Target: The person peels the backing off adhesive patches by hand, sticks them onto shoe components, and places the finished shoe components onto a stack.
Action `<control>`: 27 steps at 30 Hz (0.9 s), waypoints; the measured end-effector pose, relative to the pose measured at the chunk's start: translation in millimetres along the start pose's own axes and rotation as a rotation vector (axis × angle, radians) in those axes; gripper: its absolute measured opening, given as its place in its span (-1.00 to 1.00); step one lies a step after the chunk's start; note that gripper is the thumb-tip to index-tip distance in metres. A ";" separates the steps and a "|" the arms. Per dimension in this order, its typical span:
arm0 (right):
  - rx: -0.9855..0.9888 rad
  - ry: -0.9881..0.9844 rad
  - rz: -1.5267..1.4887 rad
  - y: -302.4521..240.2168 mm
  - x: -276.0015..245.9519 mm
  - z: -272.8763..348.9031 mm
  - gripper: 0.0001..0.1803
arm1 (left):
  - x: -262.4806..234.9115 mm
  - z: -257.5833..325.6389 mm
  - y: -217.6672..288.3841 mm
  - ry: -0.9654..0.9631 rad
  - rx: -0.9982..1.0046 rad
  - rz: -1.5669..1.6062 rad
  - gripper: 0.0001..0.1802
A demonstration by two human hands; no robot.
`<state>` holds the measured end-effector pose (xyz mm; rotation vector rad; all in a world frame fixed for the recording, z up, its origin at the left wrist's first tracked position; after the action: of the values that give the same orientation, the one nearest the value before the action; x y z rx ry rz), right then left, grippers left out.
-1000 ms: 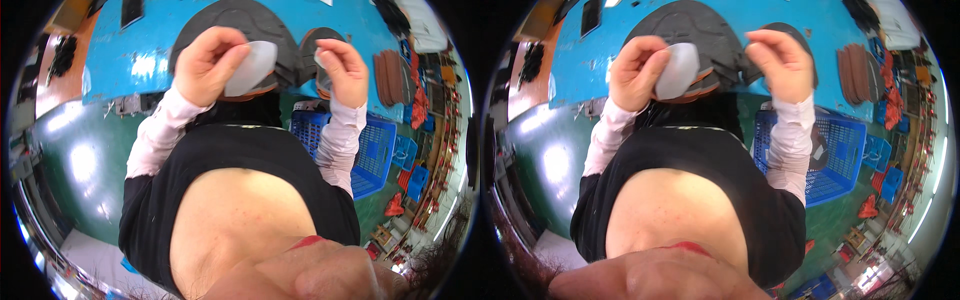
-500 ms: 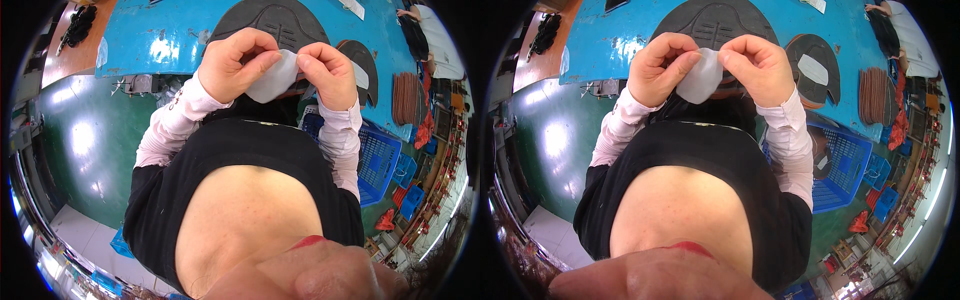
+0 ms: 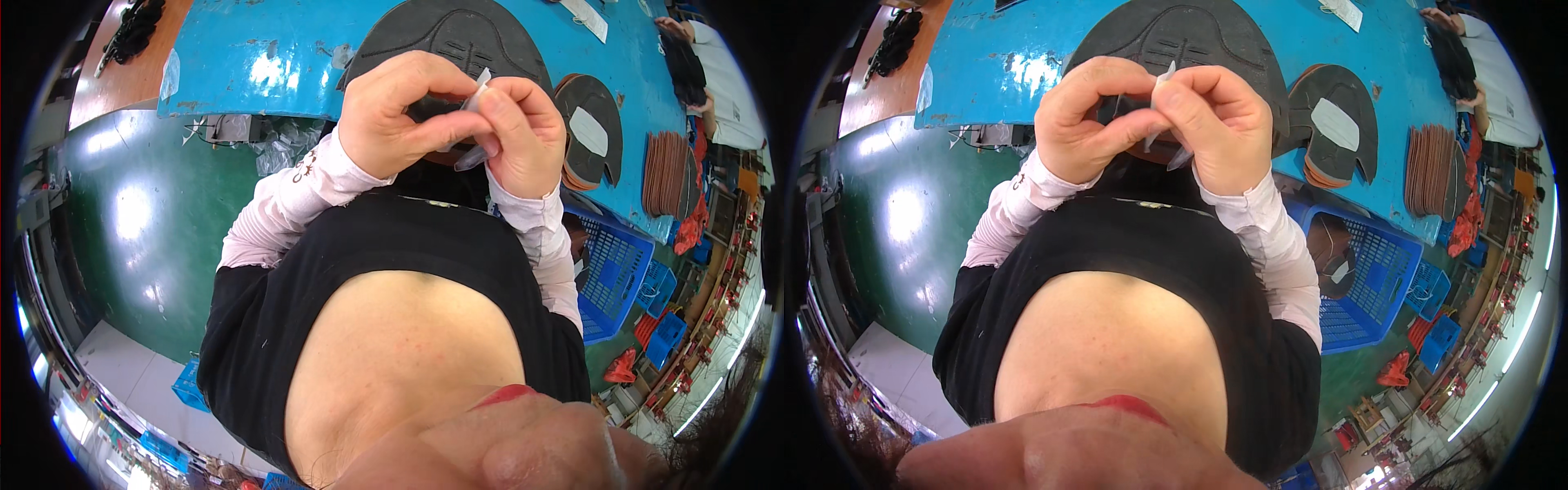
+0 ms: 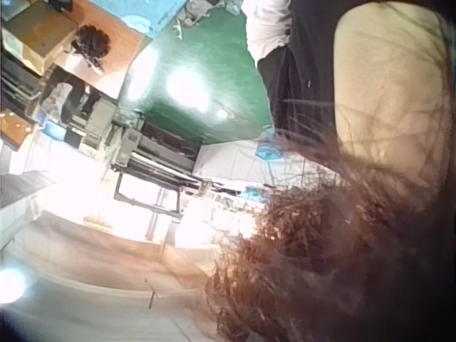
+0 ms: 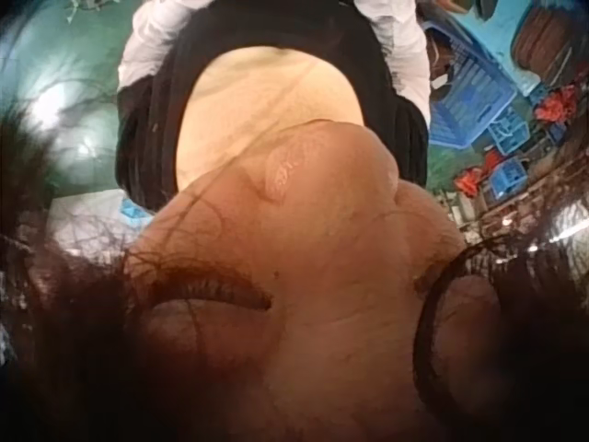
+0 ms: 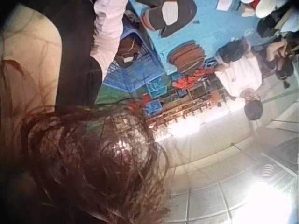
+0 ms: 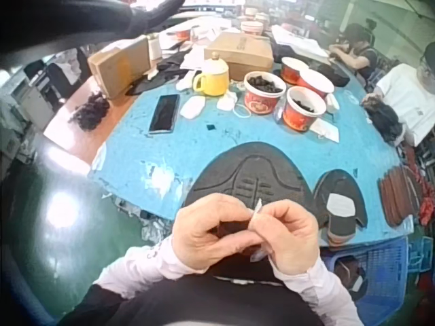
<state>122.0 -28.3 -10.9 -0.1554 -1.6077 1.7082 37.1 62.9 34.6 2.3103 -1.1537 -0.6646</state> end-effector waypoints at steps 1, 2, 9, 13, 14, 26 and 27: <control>-0.004 0.016 0.011 -0.4 -1.1 0.7 -0.90 | 1.2 3.8 -7.4 0.017 -0.024 0.059 -0.73; -0.008 0.033 0.022 -1.1 -2.7 1.0 -0.87 | 2.3 4.8 -8.1 0.015 -0.026 0.055 -0.73; -0.005 -0.013 0.079 -2.3 -11.4 3.8 -0.88 | 13.5 6.9 -14.1 0.007 -0.087 0.084 -0.81; -0.155 0.036 0.163 -10.5 -19.5 6.9 -0.90 | 18.6 0.3 -4.5 -0.015 -0.039 -0.004 -0.85; -0.185 0.031 0.186 -12.5 -20.2 7.9 -0.90 | 19.3 -1.0 -4.4 -0.018 -0.040 -0.005 -0.85; -0.220 0.064 0.237 -13.4 -26.1 10.8 -0.88 | 31.5 -1.4 -11.5 -0.066 -0.080 -0.005 -0.84; -0.219 0.064 0.237 -12.1 -27.3 10.5 -0.88 | 30.4 1.2 -14.8 -0.051 -0.143 0.010 -0.84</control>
<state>140.4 -54.0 -9.1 -0.5216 -1.7825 1.6762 61.2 45.7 18.4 2.1784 -1.1031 -0.7802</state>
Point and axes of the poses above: each hand's wrist, its own z-axis away from the middle knuckle, its own x-axis out of the palm, y = z × x, the point moved 10 cm from there along -z, towards the middle knuckle, and after that the axes turned 13 degrees about x, right-handed, at the moved point
